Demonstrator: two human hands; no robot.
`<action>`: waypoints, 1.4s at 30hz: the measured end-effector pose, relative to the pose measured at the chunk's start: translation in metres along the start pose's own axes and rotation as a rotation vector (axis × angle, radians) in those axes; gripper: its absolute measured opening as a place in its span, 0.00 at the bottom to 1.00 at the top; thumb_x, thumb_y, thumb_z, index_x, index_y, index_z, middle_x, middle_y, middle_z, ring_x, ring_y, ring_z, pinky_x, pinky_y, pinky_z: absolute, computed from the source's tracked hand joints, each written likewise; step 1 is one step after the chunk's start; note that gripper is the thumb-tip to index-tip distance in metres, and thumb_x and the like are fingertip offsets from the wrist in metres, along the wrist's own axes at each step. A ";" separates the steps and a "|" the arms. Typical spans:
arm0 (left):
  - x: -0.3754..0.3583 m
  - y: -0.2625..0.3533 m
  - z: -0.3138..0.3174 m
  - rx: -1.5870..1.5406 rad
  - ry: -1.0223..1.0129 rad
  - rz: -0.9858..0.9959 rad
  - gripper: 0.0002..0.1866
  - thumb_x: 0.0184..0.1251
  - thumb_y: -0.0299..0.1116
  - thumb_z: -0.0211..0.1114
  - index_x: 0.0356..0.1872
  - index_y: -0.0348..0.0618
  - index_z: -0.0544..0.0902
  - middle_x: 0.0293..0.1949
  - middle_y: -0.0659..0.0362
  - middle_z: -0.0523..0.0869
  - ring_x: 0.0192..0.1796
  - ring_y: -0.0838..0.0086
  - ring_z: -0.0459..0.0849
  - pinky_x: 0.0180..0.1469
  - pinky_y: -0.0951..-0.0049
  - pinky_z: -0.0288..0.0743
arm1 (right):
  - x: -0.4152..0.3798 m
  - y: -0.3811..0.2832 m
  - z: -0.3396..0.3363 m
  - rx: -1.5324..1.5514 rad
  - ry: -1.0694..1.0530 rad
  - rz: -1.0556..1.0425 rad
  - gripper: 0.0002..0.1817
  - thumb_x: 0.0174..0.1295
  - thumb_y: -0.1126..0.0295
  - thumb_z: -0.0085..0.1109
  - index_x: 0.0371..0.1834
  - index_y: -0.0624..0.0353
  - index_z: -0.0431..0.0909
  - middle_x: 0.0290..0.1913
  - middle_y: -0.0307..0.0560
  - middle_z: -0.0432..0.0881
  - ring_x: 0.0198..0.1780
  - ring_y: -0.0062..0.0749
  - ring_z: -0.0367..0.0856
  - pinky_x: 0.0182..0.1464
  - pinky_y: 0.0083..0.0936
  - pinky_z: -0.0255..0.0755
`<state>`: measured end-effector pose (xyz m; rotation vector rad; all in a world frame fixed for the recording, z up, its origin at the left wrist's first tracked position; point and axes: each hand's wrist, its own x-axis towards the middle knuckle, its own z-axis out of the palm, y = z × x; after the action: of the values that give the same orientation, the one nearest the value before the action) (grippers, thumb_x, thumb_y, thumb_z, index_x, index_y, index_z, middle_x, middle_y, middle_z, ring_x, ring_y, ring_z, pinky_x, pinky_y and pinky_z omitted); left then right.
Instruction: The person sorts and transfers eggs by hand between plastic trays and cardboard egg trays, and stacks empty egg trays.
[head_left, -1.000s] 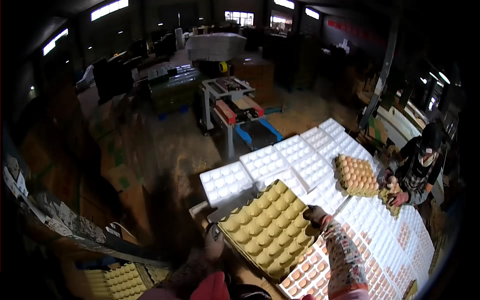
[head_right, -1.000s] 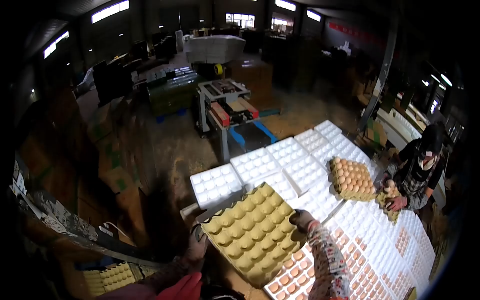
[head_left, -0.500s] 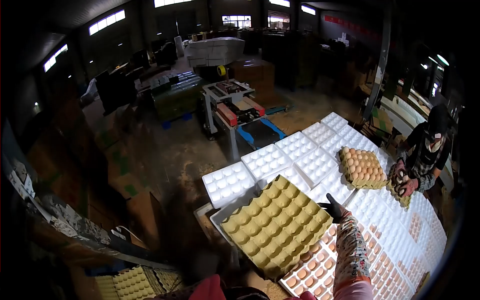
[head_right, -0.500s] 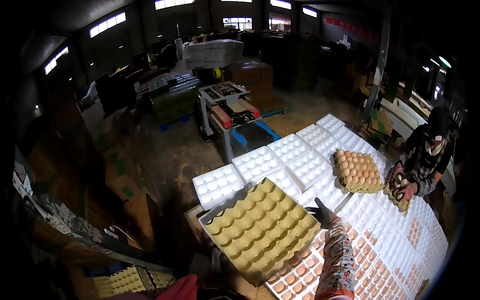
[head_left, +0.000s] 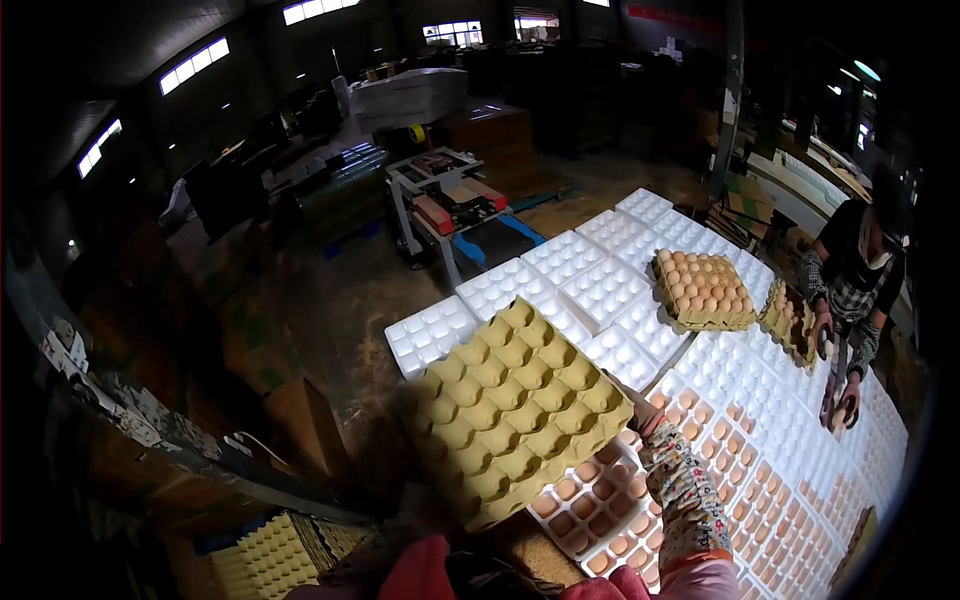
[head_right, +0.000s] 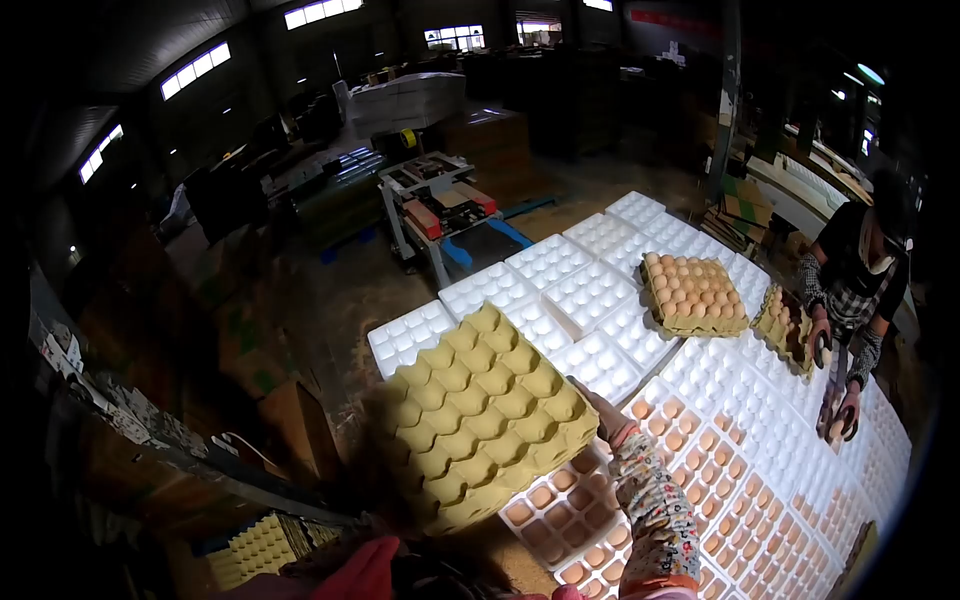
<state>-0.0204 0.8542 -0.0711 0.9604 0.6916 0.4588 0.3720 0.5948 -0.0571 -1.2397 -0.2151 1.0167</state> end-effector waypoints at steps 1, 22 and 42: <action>0.001 0.004 0.002 0.007 -0.020 0.006 0.25 0.70 0.27 0.53 0.68 0.40 0.66 0.67 0.55 0.66 0.65 0.70 0.69 0.67 0.72 0.62 | -0.018 0.007 -0.002 0.020 0.025 -0.019 0.41 0.70 0.37 0.37 0.72 0.61 0.59 0.66 0.51 0.71 0.65 0.38 0.71 0.66 0.33 0.63; -0.085 -0.131 0.138 0.235 -0.705 -0.376 0.23 0.75 0.34 0.52 0.69 0.44 0.65 0.70 0.57 0.60 0.67 0.71 0.67 0.68 0.73 0.61 | -0.501 0.221 0.034 0.298 0.968 -0.227 0.41 0.70 0.37 0.36 0.75 0.57 0.54 0.68 0.54 0.69 0.67 0.40 0.69 0.67 0.38 0.62; -0.131 -0.101 0.187 0.667 -0.847 -0.011 0.30 0.74 0.43 0.56 0.71 0.41 0.62 0.66 0.52 0.70 0.66 0.69 0.68 0.67 0.67 0.63 | -0.450 0.182 -0.029 -0.147 0.488 -0.235 0.24 0.72 0.57 0.41 0.59 0.67 0.70 0.55 0.51 0.75 0.58 0.40 0.73 0.61 0.36 0.67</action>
<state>0.0268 0.6103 -0.0426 1.6285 0.0511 -0.2337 0.0398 0.2388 -0.0562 -1.5178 -0.0521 0.4818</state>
